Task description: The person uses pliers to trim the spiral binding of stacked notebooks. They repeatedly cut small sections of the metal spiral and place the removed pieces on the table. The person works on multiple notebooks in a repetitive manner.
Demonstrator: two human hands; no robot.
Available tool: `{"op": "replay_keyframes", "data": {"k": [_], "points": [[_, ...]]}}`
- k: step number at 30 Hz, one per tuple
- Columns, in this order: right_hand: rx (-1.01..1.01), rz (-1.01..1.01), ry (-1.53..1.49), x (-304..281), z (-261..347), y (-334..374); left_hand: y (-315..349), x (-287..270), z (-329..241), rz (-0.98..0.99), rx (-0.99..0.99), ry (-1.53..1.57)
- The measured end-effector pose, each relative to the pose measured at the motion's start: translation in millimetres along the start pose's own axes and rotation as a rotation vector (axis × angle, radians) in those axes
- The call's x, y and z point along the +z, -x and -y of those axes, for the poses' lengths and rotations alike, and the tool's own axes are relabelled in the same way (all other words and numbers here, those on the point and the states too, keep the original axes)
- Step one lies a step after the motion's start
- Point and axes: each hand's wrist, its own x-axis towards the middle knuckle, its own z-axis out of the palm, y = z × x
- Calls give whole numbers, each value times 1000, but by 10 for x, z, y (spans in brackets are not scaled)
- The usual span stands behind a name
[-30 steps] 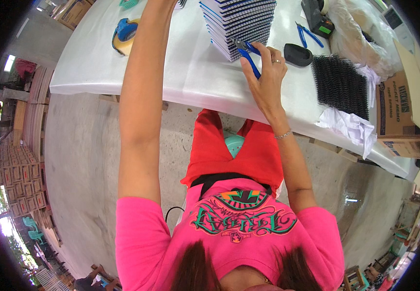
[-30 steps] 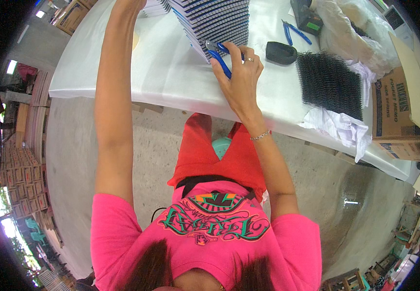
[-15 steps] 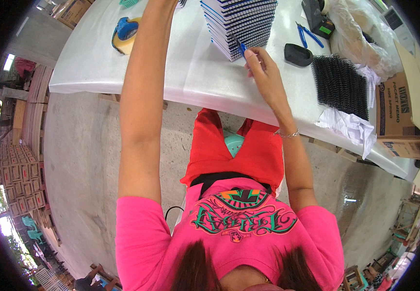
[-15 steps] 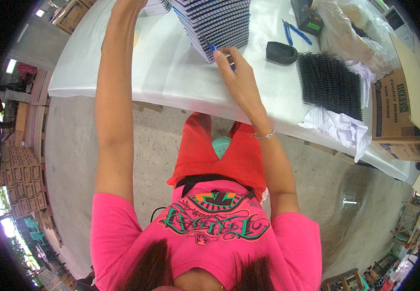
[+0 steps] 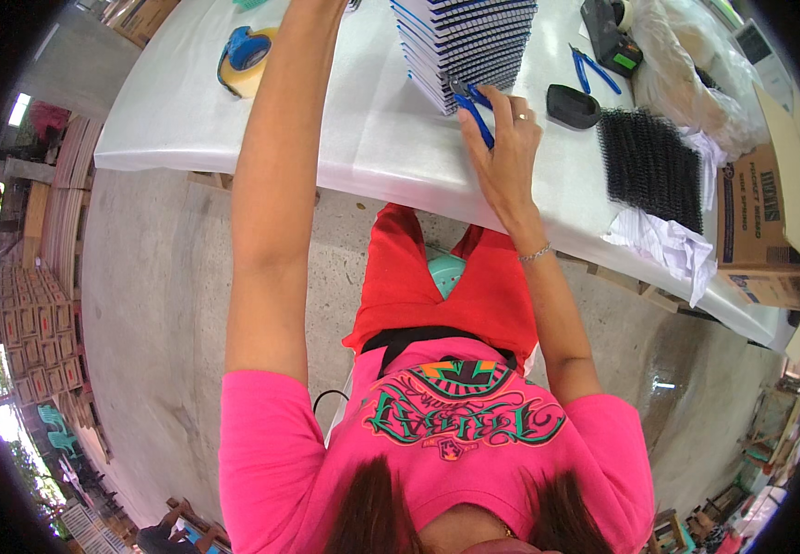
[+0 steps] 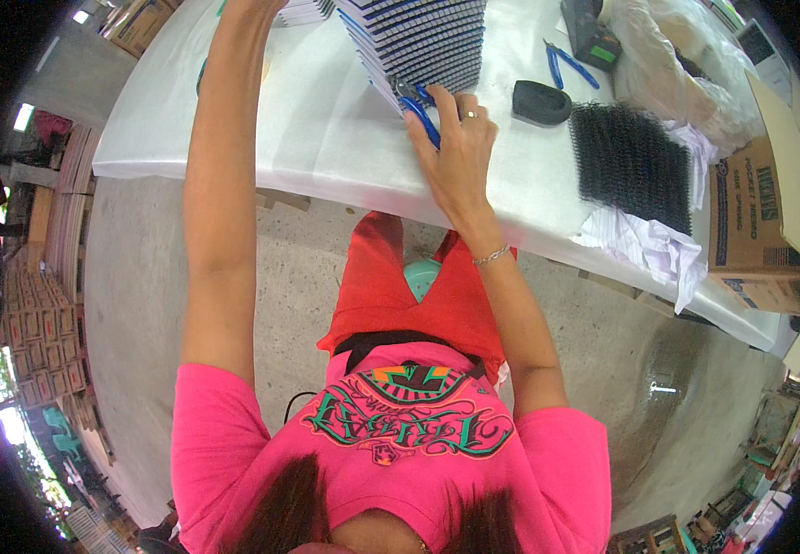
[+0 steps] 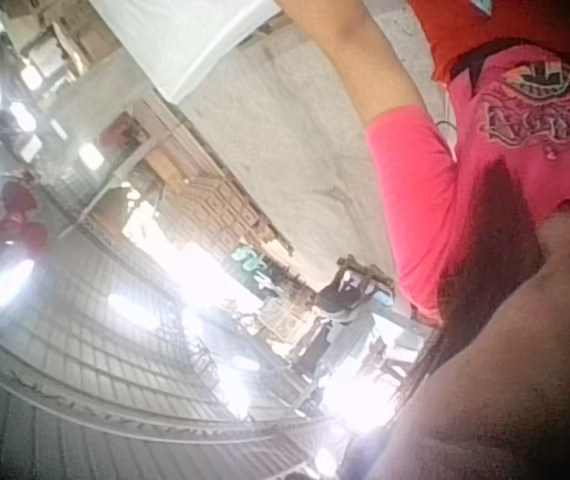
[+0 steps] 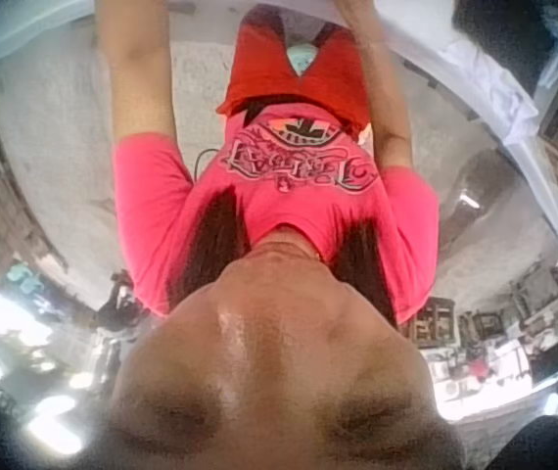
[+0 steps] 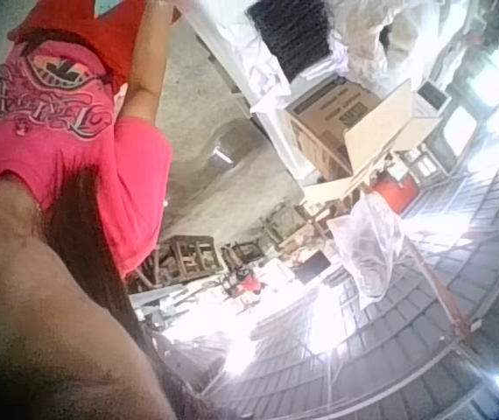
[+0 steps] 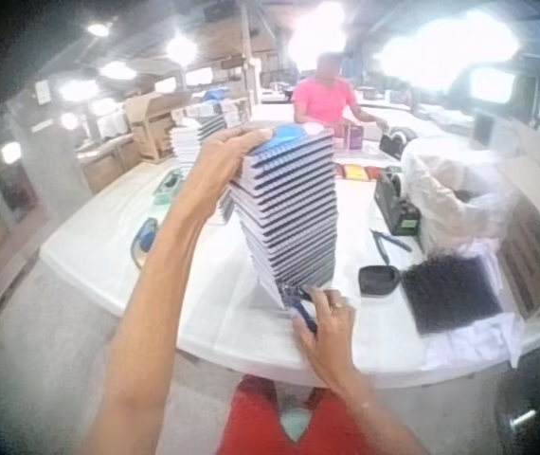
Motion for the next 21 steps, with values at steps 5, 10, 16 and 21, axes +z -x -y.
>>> {"op": "replay_keyframes", "data": {"k": [5,10,16,21], "points": [[515,409,-560,-232,86,-209,-6,-37,23,29,32,15],[-49,-44,117,-85,-13,26,7,-8,5,-3,1,-36],[-133,-120,265,-3,-38,80,8,-29,16,-7,16,-43],[114,135,-16,-70,6,-26,22,-14,-11,-28,6,-77]]}}
